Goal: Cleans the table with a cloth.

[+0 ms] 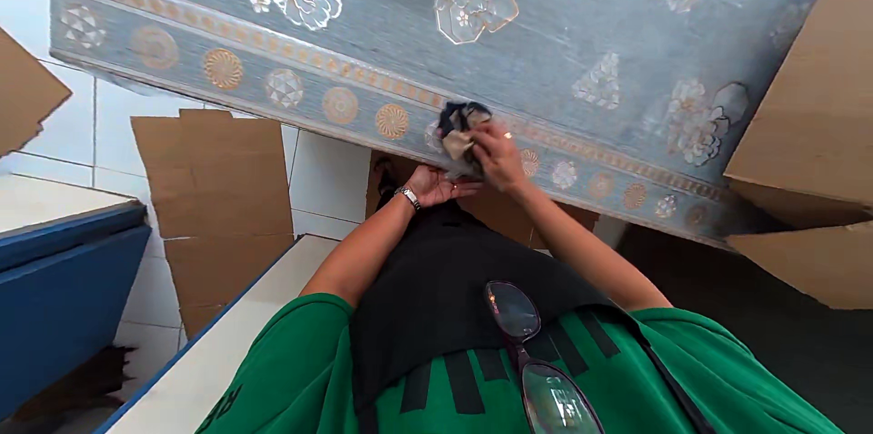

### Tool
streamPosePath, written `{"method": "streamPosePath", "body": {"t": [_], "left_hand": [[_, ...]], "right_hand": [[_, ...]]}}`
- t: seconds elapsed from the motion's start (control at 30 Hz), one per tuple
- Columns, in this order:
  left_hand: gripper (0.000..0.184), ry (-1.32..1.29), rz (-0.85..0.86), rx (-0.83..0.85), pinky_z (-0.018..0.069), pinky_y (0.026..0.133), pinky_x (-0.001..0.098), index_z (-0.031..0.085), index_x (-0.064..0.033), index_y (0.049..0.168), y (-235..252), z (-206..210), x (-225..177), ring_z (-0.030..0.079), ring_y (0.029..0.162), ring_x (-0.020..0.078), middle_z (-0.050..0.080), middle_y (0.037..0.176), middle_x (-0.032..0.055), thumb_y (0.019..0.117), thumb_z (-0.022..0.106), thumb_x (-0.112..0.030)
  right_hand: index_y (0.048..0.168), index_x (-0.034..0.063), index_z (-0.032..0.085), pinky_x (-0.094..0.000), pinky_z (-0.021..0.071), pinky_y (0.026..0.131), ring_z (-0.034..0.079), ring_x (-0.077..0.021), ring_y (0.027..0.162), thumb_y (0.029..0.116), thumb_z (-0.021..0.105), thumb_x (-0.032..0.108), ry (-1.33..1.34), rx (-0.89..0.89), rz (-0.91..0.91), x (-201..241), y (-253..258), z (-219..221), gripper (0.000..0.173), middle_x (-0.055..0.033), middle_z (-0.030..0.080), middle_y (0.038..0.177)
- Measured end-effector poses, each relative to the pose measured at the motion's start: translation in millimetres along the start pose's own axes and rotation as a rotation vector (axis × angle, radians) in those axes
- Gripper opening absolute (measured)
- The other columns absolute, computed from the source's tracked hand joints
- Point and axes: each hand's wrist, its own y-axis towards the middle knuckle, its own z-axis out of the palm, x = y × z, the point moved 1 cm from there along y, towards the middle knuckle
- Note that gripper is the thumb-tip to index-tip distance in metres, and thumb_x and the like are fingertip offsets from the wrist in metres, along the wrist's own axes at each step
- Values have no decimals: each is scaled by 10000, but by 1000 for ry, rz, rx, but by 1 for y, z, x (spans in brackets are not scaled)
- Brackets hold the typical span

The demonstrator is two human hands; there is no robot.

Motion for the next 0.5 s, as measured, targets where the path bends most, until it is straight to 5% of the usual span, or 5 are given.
{"method": "streamPosePath", "body": {"t": [0.13, 0.23, 0.33, 0.4, 0.5], "left_hand": [[478, -6, 16, -398, 528, 653, 306, 529, -143, 1074, -25, 18, -2, 594, 732, 137, 597, 836, 27, 1121, 140, -417], [486, 101, 25, -366, 532, 651, 294, 531, -135, 1103, -24, 21, -7, 601, 729, 122, 611, 854, 16, 1128, 116, -387], [627, 19, 7, -168, 589, 856, 479, 484, -61, 1340, -13, 7, -12, 697, 982, 323, 679, 1117, 184, 1111, 15, -409], [630, 1, 45, -189, 587, 888, 513, 461, -54, 1395, -10, 0, -15, 695, 1041, 370, 672, 1187, 224, 1117, 27, -417], [581, -25, 157, -249, 562, 921, 530, 463, -66, 1386, -13, -13, -22, 667, 1078, 350, 653, 1202, 194, 1121, 47, -374]], "right_hand": [[1222, -20, 710, -555, 480, 1048, 599, -384, 1228, 1001, 513, 18, 168, 155, -7, 28, -39, 31, 299, -229, 645, 1296], [1320, -37, 590, -396, 564, 881, 666, -183, 992, 1096, 383, 107, 530, 190, 297, 35, -38, 12, 338, -151, 671, 1170], [1293, -24, 578, -331, 586, 784, 659, -85, 815, 1102, 369, 187, 648, 29, 381, 24, -7, -21, 353, -63, 679, 975], [1311, -37, 584, -353, 566, 891, 663, -126, 956, 1109, 371, 190, 506, -47, 322, 12, 22, -37, 371, -113, 675, 1090], [1322, -70, 611, -497, 447, 1090, 573, -339, 1264, 1093, 402, 139, 119, -2, 161, 3, 56, -31, 374, -258, 593, 1338]]}}
